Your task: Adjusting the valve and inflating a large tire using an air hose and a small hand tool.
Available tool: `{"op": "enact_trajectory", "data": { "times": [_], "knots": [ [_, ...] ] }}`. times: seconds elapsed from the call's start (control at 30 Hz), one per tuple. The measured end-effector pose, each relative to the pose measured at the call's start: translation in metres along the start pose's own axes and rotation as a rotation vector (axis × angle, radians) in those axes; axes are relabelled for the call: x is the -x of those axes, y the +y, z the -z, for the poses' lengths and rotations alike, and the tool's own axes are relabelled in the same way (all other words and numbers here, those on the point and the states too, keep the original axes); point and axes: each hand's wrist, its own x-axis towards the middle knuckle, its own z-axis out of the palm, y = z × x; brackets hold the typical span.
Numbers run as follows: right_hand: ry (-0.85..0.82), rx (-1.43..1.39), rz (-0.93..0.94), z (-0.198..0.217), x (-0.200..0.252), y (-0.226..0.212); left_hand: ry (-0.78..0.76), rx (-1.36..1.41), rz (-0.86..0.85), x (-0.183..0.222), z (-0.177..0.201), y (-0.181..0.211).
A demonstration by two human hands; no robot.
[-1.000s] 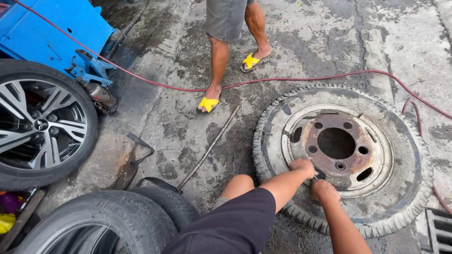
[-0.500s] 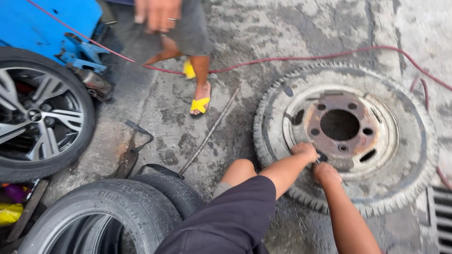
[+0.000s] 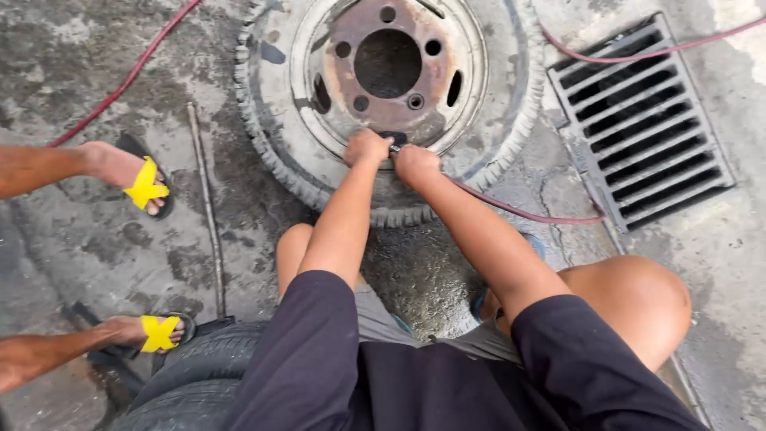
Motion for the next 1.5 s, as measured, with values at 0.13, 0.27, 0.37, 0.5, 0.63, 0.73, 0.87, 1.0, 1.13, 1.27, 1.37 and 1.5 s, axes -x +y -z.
{"op": "enact_trajectory", "data": {
  "times": [0.13, 0.27, 0.37, 0.5, 0.63, 0.73, 0.87, 1.0, 1.13, 1.27, 1.37, 1.5],
  "knots": [
    [0.105, 0.034, 0.062, -0.023, -0.005, 0.012, 0.039, 0.024, 0.002, -0.001, 0.002, -0.003],
    [0.073, 0.067, 0.111, -0.006, 0.022, 0.008, 0.075, 0.026, -0.015, -0.017, -0.006, -0.007],
    [0.053, 0.065, 0.099, -0.012, 0.012, 0.008, 0.086, 0.035, -0.019, -0.031, -0.013, -0.012],
    [0.109, 0.072, 0.137, -0.012, 0.008, 0.014, 0.083, 0.031, -0.032, -0.039, -0.015, -0.014],
    [0.086, 0.042, 0.076, -0.03, -0.017, 0.015, 0.087, 0.053, -0.011, -0.029, -0.009, -0.009],
    [0.071, 0.067, 0.046, -0.046, -0.036, 0.018, 0.085, 0.061, 0.006, -0.024, -0.009, -0.008],
    [0.079, 0.084, 0.02, -0.069, -0.058, 0.025, 0.066, 0.048, -0.009, -0.027, -0.011, -0.009],
    [0.113, 0.099, 0.033, -0.071, -0.053, 0.023, 0.072, 0.055, -0.01, -0.03, -0.011, -0.01],
    [0.136, 0.097, 0.02, -0.059, -0.041, 0.017, 0.075, 0.06, -0.017, -0.033, -0.012, -0.012],
    [0.12, 0.082, 0.035, -0.055, -0.04, 0.019, 0.063, 0.041, -0.004, -0.021, -0.007, -0.008],
    [0.089, 0.048, 0.037, -0.047, -0.033, 0.015, 0.067, 0.062, 0.01, -0.019, -0.006, -0.008],
    [0.083, 0.057, 0.033, -0.045, -0.032, 0.013, 0.09, 0.08, 0.008, -0.02, -0.009, -0.009]
  ]
}}
